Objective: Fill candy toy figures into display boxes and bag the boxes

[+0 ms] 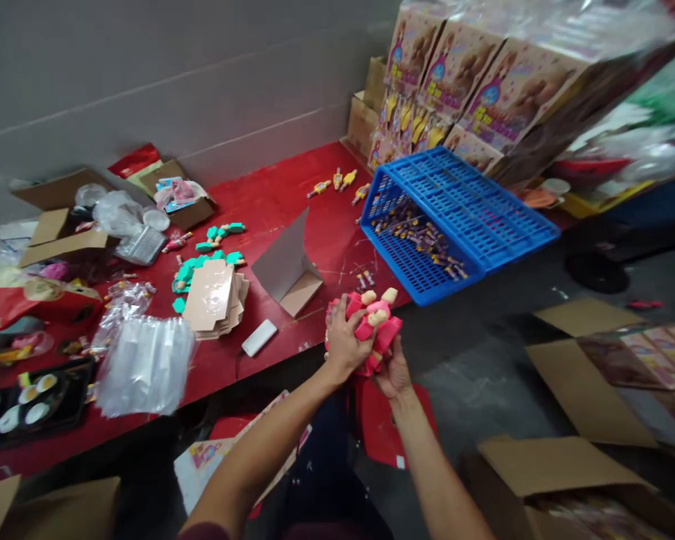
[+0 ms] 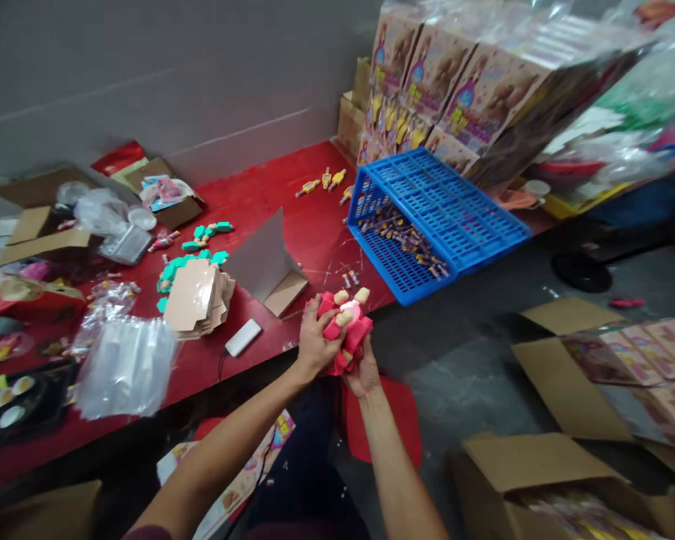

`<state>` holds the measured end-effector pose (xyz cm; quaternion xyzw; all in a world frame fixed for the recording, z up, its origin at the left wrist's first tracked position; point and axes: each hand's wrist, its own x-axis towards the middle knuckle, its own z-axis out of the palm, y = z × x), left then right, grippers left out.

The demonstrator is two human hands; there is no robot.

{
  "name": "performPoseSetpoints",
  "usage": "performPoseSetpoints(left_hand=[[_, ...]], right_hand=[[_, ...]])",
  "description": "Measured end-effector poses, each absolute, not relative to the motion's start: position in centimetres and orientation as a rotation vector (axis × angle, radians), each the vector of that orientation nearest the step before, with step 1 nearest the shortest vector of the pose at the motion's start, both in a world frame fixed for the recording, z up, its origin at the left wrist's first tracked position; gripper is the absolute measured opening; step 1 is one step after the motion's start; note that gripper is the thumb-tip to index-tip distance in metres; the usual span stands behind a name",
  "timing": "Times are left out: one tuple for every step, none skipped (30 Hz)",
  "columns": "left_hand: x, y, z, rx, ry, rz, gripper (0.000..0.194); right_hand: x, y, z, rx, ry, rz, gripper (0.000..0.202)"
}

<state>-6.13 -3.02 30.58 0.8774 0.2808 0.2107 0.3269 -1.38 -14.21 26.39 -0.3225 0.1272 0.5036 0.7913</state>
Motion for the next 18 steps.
performPoseSetpoints(left_hand=[[-4.7,-2.4,29.9,2.293,0.732,0.538,0.038],[-3.3,-1.6,29.1,2.285,0.73,0.526,0.038],[-1.9,-0.7,28.1,2.273,0.734,0.518,0.038],[-0.4,0.3,26.9,2.255,0.741,0.509,0.039],[1.1,1.5,25.6,2.232,0.756,0.501,0.04],[2.5,2.7,24.2,2.21,0.775,0.49,0.041],[4.0,4.0,22.7,2.19,0.799,0.476,0.041],[5.4,5.3,21.1,2.174,0.826,0.459,0.04],[6.7,6.6,19.5,2.161,0.855,0.438,0.04],[7.9,7.8,18.0,2.146,0.885,0.417,0.039],[9.1,8.9,16.6,2.13,0.913,0.396,0.04],[10.1,9.9,15.3,2.11,0.938,0.378,0.04],[11.0,10.8,14.1,2.086,0.96,0.364,0.041],[11.7,11.6,13.1,2.06,0.98,0.354,0.041],[12.3,12.3,12.3,2.03,0.998,0.349,0.042],[12.9,12.9,11.6,1.997,1.013,0.343,0.041],[13.3,13.5,11.1,1.959,1.028,0.338,0.042],[13.7,14.1,10.7,1.918,1.044,0.335,0.042]], right_hand=[[-0.2,-13.6,25.8,-0.709,0.27,1.076,0.055],[1.1,-12.9,25.1,-0.724,0.262,1.072,0.055],[2.5,-12.0,24.3,-0.741,0.255,1.074,0.055],[4.0,-10.9,23.3,-0.757,0.25,1.08,0.055],[5.5,-9.7,22.2,-0.774,0.245,1.092,0.055],[7.0,-8.4,20.9,-0.787,0.242,1.107,0.054],[8.6,-7.0,19.5,-0.794,0.239,1.126,0.053],[10.1,-5.7,18.2,-0.798,0.233,1.149,0.052],[11.5,-4.3,16.8,-0.799,0.226,1.174,0.052],[12.9,-3.1,15.5,-0.8,0.22,1.198,0.052],[14.1,-1.9,14.3,-0.802,0.222,1.222,0.053],[15.3,-0.8,13.2,-0.807,0.231,1.242,0.053],[16.3,0.2,12.2,-0.815,0.246,1.257,0.053],[17.2,1.0,11.3,-0.825,0.265,1.267,0.053],[18.0,1.8,10.6,-0.839,0.283,1.271,0.052],[18.7,2.6,9.9,-0.86,0.297,1.269,0.051],[19.3,3.2,9.4,-0.886,0.306,1.263,0.05],[19.9,3.9,9.0,-0.918,0.309,1.253,0.049]])
